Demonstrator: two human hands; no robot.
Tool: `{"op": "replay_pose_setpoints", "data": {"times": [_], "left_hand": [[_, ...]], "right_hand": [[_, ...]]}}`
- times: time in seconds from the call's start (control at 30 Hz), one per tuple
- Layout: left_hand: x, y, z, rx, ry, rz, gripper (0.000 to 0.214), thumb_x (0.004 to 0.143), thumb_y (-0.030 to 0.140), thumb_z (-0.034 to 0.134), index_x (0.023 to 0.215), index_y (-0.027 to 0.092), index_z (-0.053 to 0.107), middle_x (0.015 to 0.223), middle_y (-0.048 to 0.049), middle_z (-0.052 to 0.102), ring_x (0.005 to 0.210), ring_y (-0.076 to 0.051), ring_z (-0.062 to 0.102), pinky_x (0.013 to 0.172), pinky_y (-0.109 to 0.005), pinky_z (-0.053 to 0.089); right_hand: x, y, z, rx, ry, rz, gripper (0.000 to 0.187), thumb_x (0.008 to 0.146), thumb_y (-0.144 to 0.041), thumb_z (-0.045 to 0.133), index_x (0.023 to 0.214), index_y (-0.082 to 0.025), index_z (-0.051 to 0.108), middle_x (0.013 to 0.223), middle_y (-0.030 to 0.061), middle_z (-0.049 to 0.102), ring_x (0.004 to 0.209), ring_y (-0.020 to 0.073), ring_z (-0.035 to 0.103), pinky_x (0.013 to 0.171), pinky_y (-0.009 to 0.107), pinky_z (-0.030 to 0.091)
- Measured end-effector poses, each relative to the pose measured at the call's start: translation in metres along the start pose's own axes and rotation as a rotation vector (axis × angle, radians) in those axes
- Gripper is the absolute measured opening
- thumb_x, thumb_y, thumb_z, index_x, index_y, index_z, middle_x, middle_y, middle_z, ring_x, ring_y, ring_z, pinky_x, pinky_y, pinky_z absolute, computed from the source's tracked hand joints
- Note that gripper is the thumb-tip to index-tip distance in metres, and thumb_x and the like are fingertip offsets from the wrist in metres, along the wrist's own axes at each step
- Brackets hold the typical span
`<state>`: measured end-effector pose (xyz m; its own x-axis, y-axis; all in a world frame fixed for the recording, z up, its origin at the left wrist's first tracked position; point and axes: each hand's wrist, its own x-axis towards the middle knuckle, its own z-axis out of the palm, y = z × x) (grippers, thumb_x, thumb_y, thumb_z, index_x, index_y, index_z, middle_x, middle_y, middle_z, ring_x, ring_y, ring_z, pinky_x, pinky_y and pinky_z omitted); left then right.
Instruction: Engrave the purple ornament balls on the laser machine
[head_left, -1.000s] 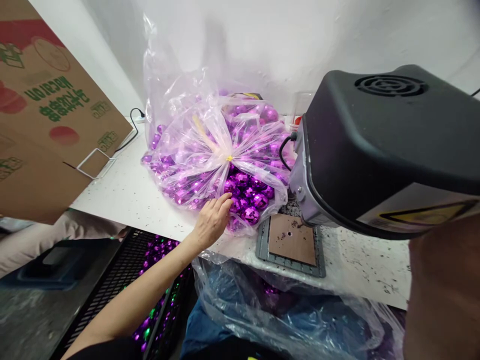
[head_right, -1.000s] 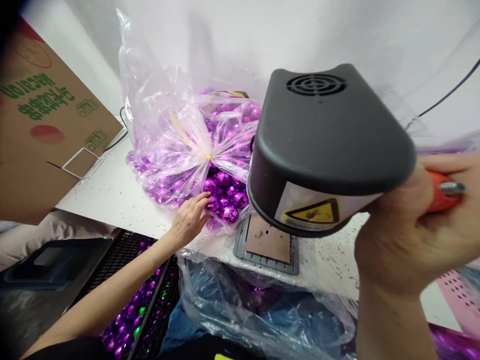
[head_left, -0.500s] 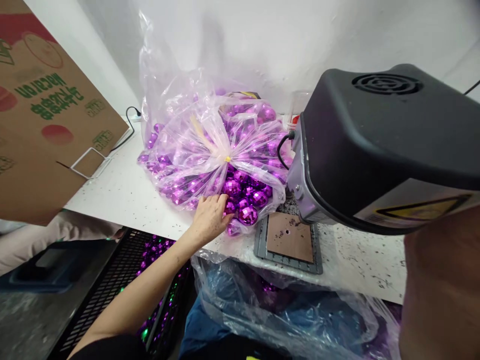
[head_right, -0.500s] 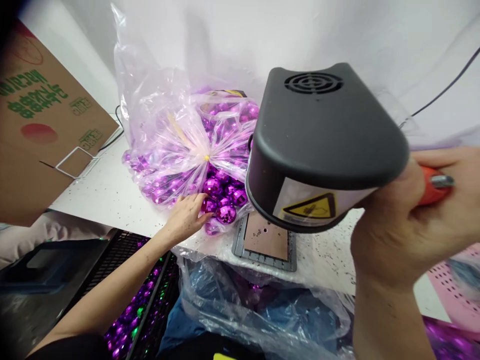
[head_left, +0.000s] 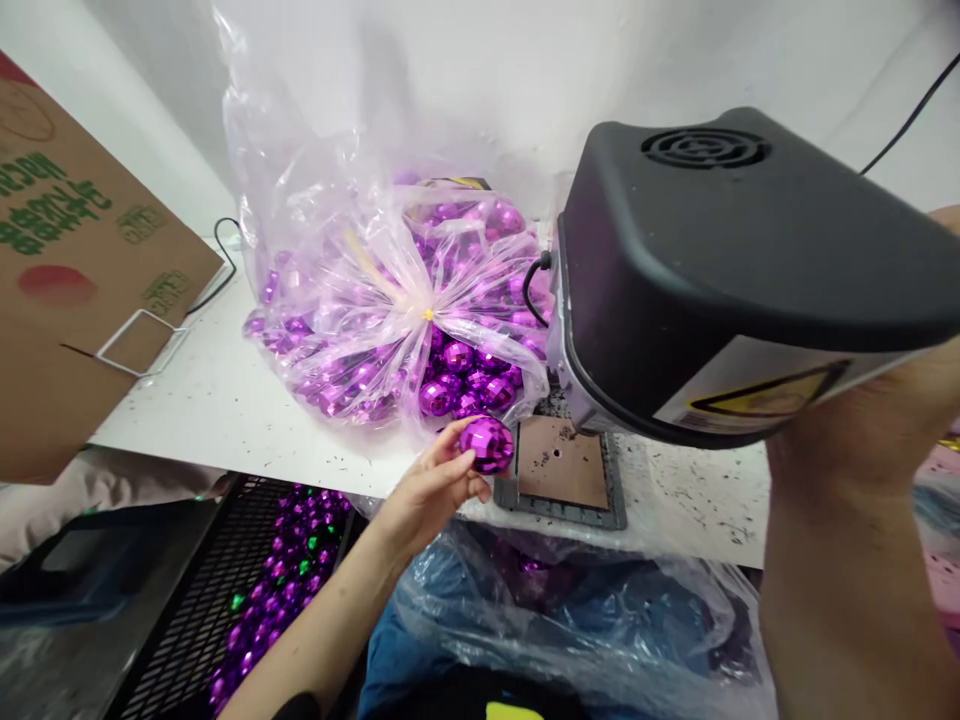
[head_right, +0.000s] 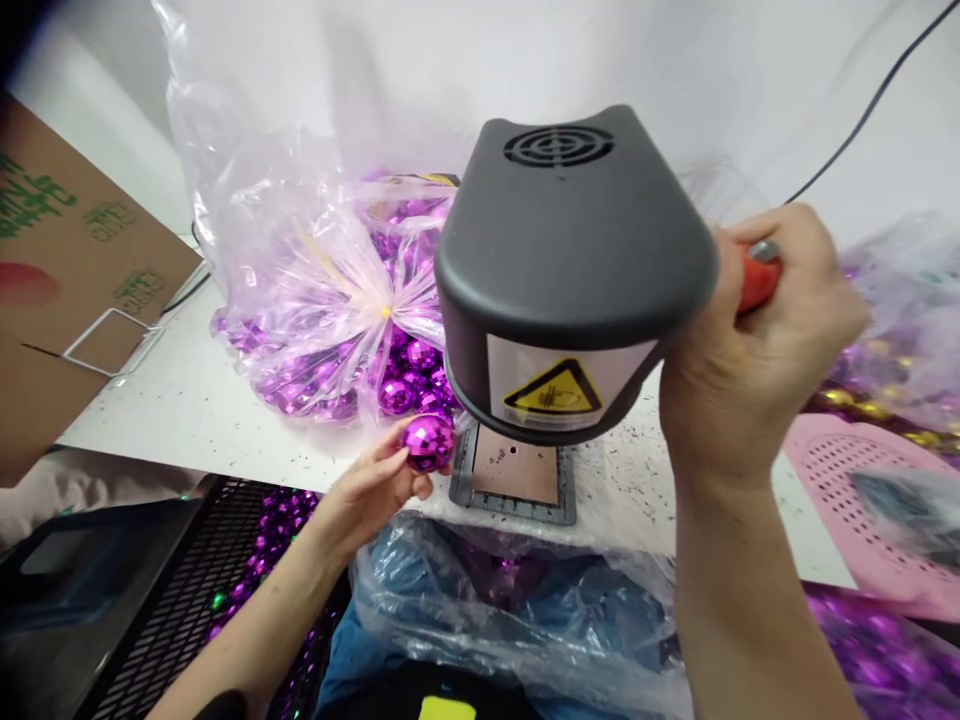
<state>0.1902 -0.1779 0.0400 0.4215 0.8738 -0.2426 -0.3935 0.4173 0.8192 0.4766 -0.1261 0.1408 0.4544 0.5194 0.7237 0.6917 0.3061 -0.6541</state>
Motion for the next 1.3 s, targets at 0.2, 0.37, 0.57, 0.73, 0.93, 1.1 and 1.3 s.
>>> {"op": "replay_pose_setpoints", "data": {"times": [0.2, 0.37, 0.57, 0.73, 0.93, 1.1, 1.3], "left_hand": [[0.025, -0.038, 0.016, -0.202, -0.032, -0.112, 0.036, 0.086, 0.041, 0.072, 0.111, 0.018, 0.061, 0.094, -0.0075, 0.069, 0.084, -0.020, 0.070, 0.060, -0.023, 0.048], [0.041, -0.050, 0.016, 0.202, 0.058, 0.063, 0.044, 0.084, 0.035, 0.075, 0.122, 0.021, 0.058, 0.109, -0.0042, 0.068, 0.091, -0.014, 0.065, 0.077, -0.024, 0.051], [0.052, -0.059, 0.020, 0.866, 0.064, 0.259, 0.047, 0.089, 0.034, 0.067, 0.132, 0.021, 0.053, 0.121, -0.0076, 0.066, 0.103, -0.022, 0.063, 0.094, -0.039, 0.050], [0.055, -0.066, 0.026, 1.155, 0.033, 0.500, 0.042, 0.092, 0.030, 0.063, 0.131, 0.019, 0.052, 0.128, -0.0119, 0.063, 0.119, -0.027, 0.058, 0.104, -0.044, 0.047], [0.064, -0.080, 0.033, 1.286, 0.124, 0.611, 0.047, 0.085, 0.029, 0.072, 0.127, 0.019, 0.054, 0.123, -0.0116, 0.062, 0.116, -0.027, 0.057, 0.101, -0.043, 0.048], [0.071, -0.091, 0.036, 1.286, 0.149, 0.629, 0.047, 0.084, 0.031, 0.073, 0.125, 0.019, 0.052, 0.124, -0.0120, 0.061, 0.118, -0.029, 0.055, 0.104, -0.047, 0.042], [0.069, -0.090, 0.036, 1.284, 0.013, 0.591, 0.046, 0.092, 0.030, 0.062, 0.131, 0.018, 0.042, 0.128, -0.0137, 0.059, 0.126, -0.028, 0.050, 0.115, -0.052, 0.029]], "right_hand": [[-0.001, -0.007, -0.005, 0.030, -0.035, 0.054, 0.056, 0.086, -0.060, 0.048, 0.083, -0.004, 0.052, 0.067, -0.0008, 0.035, 0.066, -0.0078, 0.031, 0.065, 0.013, 0.024], [-0.002, -0.016, -0.004, 0.050, -0.037, 0.068, 0.049, 0.088, -0.051, 0.050, 0.082, -0.003, 0.050, 0.067, 0.0002, 0.035, 0.066, -0.0076, 0.032, 0.062, 0.008, 0.023], [-0.003, -0.020, -0.005, 0.094, -0.034, 0.062, 0.053, 0.086, -0.056, 0.054, 0.081, -0.003, 0.050, 0.069, 0.0006, 0.038, 0.069, -0.0075, 0.033, 0.063, 0.006, 0.025], [-0.002, -0.016, -0.005, 0.101, -0.060, 0.034, 0.055, 0.087, -0.058, 0.051, 0.083, -0.002, 0.050, 0.065, -0.0010, 0.036, 0.065, -0.0089, 0.031, 0.061, 0.005, 0.024], [-0.001, -0.014, -0.005, 0.109, -0.054, 0.028, 0.056, 0.086, -0.059, 0.052, 0.083, -0.003, 0.051, 0.065, -0.0009, 0.034, 0.064, -0.0089, 0.030, 0.060, 0.007, 0.024], [-0.003, -0.014, -0.006, 0.103, -0.063, 0.033, 0.058, 0.086, -0.061, 0.051, 0.082, -0.002, 0.050, 0.066, -0.0006, 0.033, 0.064, -0.0089, 0.030, 0.061, 0.007, 0.024], [-0.003, -0.016, -0.005, 0.126, -0.041, 0.049, 0.058, 0.086, -0.061, 0.052, 0.081, -0.002, 0.051, 0.068, 0.0005, 0.035, 0.069, -0.0078, 0.032, 0.062, 0.005, 0.026]]}}
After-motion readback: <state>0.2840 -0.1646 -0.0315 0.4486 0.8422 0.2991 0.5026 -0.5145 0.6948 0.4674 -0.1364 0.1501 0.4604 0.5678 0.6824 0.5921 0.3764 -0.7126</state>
